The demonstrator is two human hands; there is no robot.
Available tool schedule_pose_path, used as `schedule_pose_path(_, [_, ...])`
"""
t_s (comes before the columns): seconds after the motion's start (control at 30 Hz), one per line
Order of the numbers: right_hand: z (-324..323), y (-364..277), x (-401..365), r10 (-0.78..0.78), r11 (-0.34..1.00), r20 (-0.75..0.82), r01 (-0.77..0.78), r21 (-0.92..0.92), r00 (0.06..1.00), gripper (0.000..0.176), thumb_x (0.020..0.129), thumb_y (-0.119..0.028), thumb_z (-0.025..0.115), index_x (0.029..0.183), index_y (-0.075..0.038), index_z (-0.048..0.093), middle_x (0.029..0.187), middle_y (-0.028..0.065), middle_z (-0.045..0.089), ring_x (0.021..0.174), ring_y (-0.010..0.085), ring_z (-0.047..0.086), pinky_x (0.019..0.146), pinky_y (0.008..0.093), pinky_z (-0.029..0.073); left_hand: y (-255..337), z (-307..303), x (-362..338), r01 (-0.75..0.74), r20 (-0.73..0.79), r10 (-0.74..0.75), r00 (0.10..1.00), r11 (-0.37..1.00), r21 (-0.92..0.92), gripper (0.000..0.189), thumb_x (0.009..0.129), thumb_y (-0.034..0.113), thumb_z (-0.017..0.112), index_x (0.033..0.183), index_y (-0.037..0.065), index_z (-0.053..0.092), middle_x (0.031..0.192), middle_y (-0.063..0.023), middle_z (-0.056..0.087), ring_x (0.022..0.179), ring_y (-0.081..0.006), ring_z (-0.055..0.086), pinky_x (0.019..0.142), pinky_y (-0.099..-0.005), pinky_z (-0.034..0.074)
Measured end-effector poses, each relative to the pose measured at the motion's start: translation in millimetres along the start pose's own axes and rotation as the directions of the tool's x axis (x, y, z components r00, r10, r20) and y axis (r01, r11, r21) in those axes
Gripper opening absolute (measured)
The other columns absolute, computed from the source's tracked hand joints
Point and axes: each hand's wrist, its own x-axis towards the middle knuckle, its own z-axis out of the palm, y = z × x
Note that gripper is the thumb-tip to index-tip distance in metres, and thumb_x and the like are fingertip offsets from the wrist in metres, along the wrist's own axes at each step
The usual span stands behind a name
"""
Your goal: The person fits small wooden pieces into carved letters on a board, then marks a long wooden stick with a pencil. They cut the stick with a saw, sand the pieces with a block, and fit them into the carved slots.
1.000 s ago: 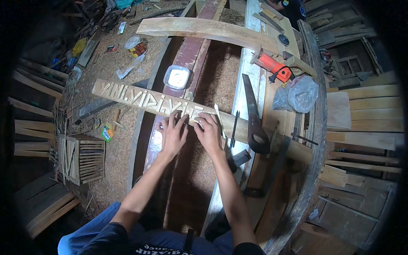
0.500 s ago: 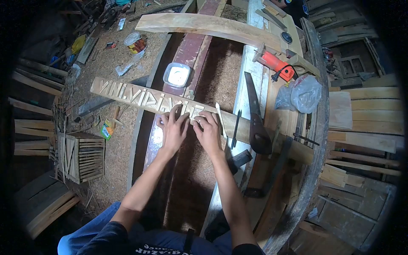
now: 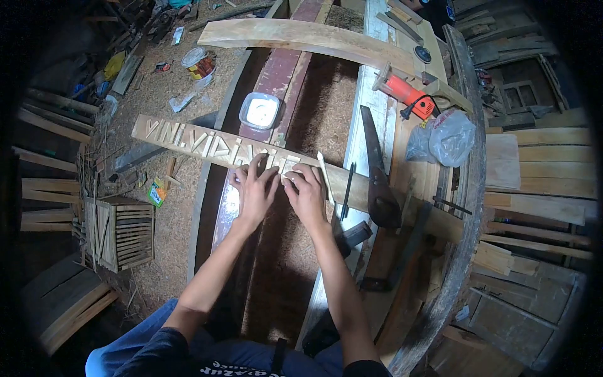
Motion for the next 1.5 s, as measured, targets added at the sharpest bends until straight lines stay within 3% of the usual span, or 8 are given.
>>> schedule_pose_path(0.47, [-1, 0, 1, -0.008, 1.0, 0.0, 0.008, -0.006, 1.0, 0.013, 0.085, -0.006, 0.075, 0.097, 0.0, 0.075, 0.113, 0.0148, 0.065, 0.106, 0.0359, 0.062, 0.09, 0.0446, 0.052, 0, 1, 2, 0.001, -0.003, -0.001, 1.0, 0.999, 0.05, 0.025, 0.09, 0.027, 0.073, 0.113, 0.017, 0.077, 0.147, -0.0074, 0.05, 0.126, -0.037, 0.041, 0.106, -0.0561, 0.022])
schedule_pose_path(0.77, [-4, 1, -1, 0.02, 0.999, -0.001, -0.02, 0.032, 1.0, 0.017, 0.084, -0.007, 0.077, 0.099, 0.0, 0.075, 0.115, 0.0148, 0.067, 0.107, 0.0353, 0.063, 0.092, 0.0438, 0.053, -3, -4, -2, 0.037, 0.037, -0.037, 0.999, 0.999, -0.001, 0.029, 0.092, 0.028, 0.071, 0.119, 0.018, 0.075, 0.153, -0.0104, 0.044, 0.129, -0.0394, 0.039, 0.108, -0.0583, 0.021])
schedule_pose_path(1.03, [-5, 8, -4, 0.016, 0.998, -0.047, -0.013, 0.066, 0.999, 0.025, 0.08, -0.007, 0.08, 0.103, 0.0, 0.072, 0.116, 0.0147, 0.068, 0.108, 0.0351, 0.063, 0.093, 0.0437, 0.053, -5, -3, -6, -0.023, 0.056, 0.023, 0.998, 1.0, 0.01, 0.031, 0.094, 0.027, 0.068, 0.124, 0.022, 0.073, 0.159, -0.0085, 0.038, 0.129, -0.0388, 0.04, 0.109, -0.0589, 0.02])
schedule_pose_path(1.5, [-2, 4, -4, 0.091, 0.995, 0.031, -0.092, 0.046, 0.995, 0.029, 0.081, -0.011, 0.08, 0.109, -0.004, 0.075, 0.121, 0.0156, 0.058, 0.111, 0.0344, 0.059, 0.093, 0.0417, 0.05, -1, -2, -7, 0.01, 0.058, -0.007, 0.998, 0.998, -0.061, 0.033, 0.092, 0.029, 0.069, 0.123, 0.019, 0.072, 0.159, -0.0091, 0.038, 0.129, -0.0396, 0.039, 0.107, -0.0583, 0.021])
